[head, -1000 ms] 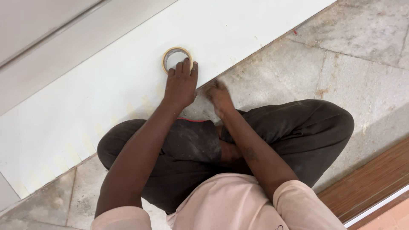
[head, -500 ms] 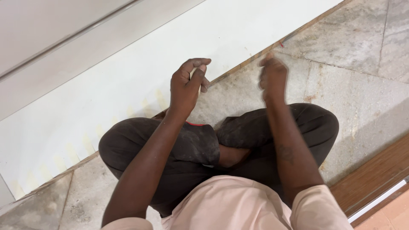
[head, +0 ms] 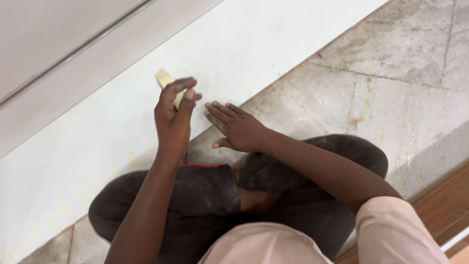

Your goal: The person sits on the floor and applies strips of masking tape along the edge of a white panel or cabinet. They repeatedly pull tape from the roll, press it down, and smooth it along the seam between the panel and the floor.

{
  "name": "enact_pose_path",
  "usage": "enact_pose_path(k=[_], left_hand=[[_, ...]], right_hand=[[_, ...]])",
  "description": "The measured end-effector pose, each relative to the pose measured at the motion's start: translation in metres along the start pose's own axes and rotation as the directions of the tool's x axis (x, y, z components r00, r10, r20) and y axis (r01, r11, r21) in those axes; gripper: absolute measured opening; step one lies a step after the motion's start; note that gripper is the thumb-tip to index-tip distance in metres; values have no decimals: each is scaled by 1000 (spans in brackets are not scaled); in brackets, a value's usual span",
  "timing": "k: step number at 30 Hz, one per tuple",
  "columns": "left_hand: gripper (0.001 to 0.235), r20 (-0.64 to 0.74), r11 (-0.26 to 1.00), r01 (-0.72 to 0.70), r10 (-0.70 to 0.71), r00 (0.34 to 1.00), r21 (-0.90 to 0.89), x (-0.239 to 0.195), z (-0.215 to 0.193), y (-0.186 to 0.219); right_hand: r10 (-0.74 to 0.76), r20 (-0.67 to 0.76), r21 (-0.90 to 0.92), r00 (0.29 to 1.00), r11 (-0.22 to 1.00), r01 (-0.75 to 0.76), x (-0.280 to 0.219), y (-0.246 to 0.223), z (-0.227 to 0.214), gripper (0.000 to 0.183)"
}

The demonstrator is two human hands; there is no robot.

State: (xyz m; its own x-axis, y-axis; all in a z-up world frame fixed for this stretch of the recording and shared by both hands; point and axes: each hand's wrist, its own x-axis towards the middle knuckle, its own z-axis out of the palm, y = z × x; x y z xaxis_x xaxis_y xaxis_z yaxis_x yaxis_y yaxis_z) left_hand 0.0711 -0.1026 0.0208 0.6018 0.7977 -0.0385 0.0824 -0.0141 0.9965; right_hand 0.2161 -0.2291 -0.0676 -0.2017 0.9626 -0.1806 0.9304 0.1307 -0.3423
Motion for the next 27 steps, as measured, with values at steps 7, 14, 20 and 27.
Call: enact_pose_path(k=[7, 14, 20, 27], left_hand=[[36, 26, 987, 156, -155, 988, -29, 13, -7, -15], [37, 48, 962, 270, -267, 962, -50, 12, 2, 1], [32, 99, 945, 297, -286, 953, -135, 13, 14, 1], [33, 40, 951, 298, -296, 954, -79, 16, 17, -8]], right_hand=[[110, 228, -67, 967, 993, -97, -38, 111, -15, 94], [696, -208, -142, 688, 674, -725, -152, 291, -92, 87], [673, -59, -163, 738, 723, -672, -119, 269, -63, 86], [-90, 295, 156, 951, 987, 45, -24, 110, -35, 88]])
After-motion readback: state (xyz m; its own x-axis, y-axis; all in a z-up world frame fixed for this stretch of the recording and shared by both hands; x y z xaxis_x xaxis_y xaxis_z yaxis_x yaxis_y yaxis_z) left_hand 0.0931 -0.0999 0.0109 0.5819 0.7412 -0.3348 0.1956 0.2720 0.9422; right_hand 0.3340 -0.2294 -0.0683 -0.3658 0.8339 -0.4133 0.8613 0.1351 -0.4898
